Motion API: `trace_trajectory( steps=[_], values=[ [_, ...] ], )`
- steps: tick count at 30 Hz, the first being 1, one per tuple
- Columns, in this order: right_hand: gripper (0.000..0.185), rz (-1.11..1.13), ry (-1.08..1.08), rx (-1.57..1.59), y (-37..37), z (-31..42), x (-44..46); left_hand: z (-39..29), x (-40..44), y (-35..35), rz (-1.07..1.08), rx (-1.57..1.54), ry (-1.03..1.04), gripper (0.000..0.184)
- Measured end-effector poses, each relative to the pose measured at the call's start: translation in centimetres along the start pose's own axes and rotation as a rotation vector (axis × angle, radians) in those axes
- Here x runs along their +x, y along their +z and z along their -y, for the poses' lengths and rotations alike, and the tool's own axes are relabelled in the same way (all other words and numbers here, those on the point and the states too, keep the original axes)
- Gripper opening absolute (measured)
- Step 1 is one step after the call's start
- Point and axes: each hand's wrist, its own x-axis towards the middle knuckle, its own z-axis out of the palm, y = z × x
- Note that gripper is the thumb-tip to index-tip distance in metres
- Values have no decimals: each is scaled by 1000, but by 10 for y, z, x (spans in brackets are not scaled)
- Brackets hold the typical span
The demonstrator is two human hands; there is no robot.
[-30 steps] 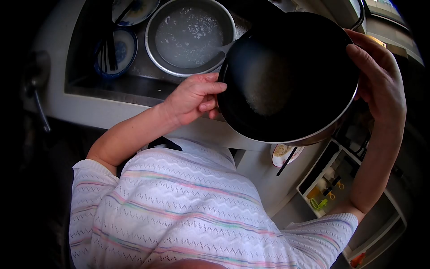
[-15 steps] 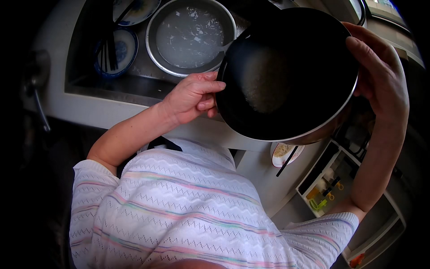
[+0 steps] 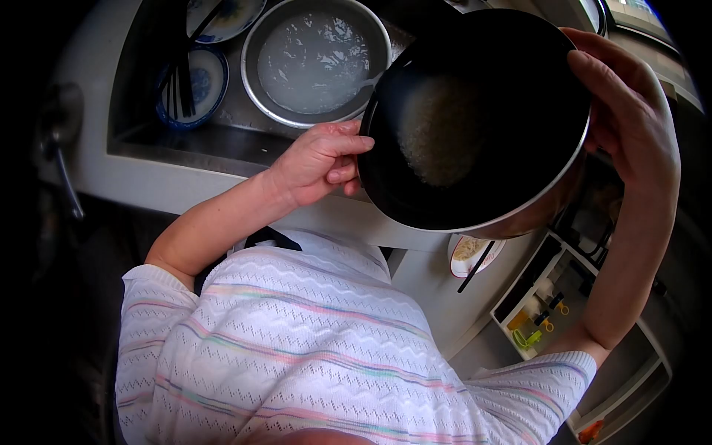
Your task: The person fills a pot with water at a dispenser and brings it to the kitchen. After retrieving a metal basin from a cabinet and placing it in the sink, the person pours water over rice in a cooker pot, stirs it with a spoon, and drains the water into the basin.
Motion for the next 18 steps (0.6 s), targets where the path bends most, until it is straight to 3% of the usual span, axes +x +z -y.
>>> trace_trajectory(
  steps=[18],
  values=[
    [36,-36,21,-8,10,6,10,1,-2,-4,-29,-7,-9,3]
  ],
)
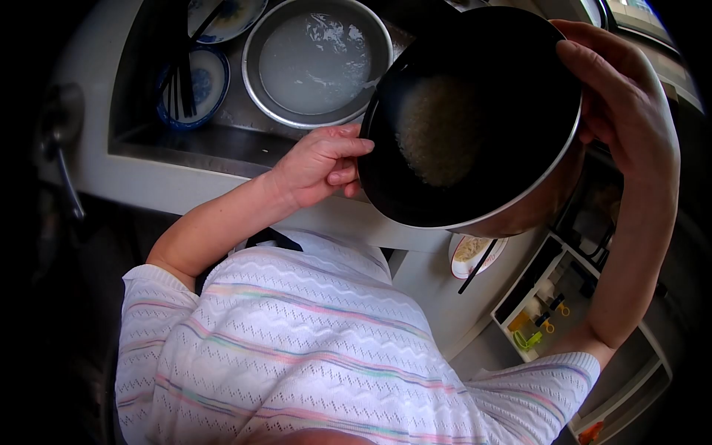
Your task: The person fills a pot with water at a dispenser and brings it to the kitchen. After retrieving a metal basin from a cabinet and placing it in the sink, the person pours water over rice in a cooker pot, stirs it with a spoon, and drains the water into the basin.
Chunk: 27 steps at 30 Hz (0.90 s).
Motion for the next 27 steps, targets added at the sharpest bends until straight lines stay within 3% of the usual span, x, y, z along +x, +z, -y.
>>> trace_trajectory(
  steps=[27],
  values=[
    [35,72,-32,46,2,7,10,-5,-3,0,-48,-4,18,2]
  ],
)
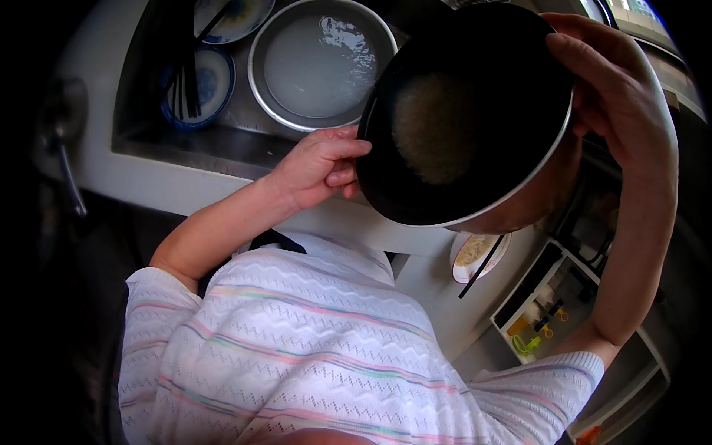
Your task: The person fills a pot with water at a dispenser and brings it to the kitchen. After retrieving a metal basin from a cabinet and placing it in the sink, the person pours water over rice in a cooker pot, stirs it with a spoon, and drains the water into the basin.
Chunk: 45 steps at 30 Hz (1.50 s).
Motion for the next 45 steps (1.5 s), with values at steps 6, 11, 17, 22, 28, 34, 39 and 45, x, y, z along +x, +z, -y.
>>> trace_trajectory(
  steps=[6,11,17,22,28,34,39,45],
  values=[
    [36,-87,-44,330,4,-35,-26,-26,-14,12,-98,217,151,3],
    [40,-159,18,669,52,-90,-41,-69,-26,14,-248,520,447,25],
    [49,-214,110,915,85,-130,-61,-94,-32,69,-250,755,644,41],
    [44,-393,31,939,54,-169,-75,-86,7,107,-141,868,609,40],
    [43,-692,-27,831,7,-230,-70,-74,86,142,51,935,592,31],
    [39,-796,-3,796,-2,-255,-55,-81,146,154,83,1107,537,31],
    [37,-837,37,721,0,-257,-47,-89,143,156,93,1167,472,32],
    [36,-869,93,618,4,-263,-46,-143,18,85,-185,1417,828,38]
  ],
)
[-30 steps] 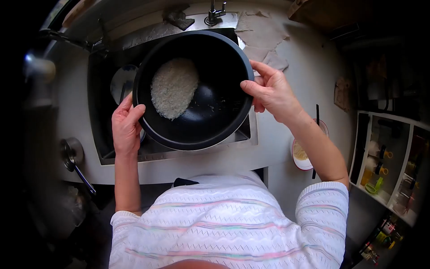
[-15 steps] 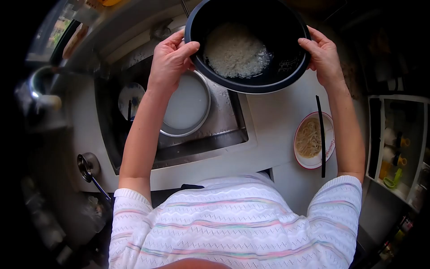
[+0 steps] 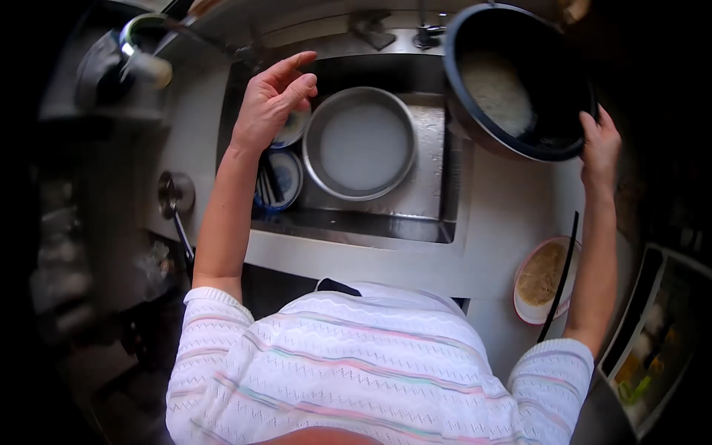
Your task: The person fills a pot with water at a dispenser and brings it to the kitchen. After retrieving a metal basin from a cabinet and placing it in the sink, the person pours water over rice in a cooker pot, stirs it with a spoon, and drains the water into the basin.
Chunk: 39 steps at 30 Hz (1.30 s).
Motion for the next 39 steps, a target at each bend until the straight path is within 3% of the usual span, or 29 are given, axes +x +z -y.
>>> trace_trajectory(
  steps=[4,6,8,10,12,14,16,17,20,24,31,39],
  values=[
    [32,90,-36,258,-27,-61,40,-4,-106,-137,-521,194,-46,30],
    [29,110,12,280,-32,-67,47,32,-175,-230,-834,465,-88,32],
    [28,50,33,288,-30,-64,41,55,-250,-295,-1024,815,-307,38],
    [28,-18,55,270,-26,-63,36,115,-321,-350,-1096,790,-522,51],
    [27,-83,77,234,-27,-67,37,95,-331,-316,-1060,104,-923,61],
    [26,-122,101,168,-24,-69,44,113,-336,-297,-935,-331,-847,61],
    [25,-153,106,80,-27,-68,47,130,-334,-282,-700,-637,-647,49],
    [25,-156,109,108,-25,-66,45,124,-322,-268,-801,-711,-691,35],
    [24,-137,111,166,-20,-62,40,168,-327,-276,-570,-999,-391,25],
    [24,-90,76,166,-2,-36,15,167,-316,-262,-781,-949,-421,19],
    [22,-146,47,130,21,-2,-17,155,-314,-246,-589,-939,-383,26],
    [22,-71,48,238,20,-2,-19,51,-258,-167,-342,-826,-368,32]
  ],
)
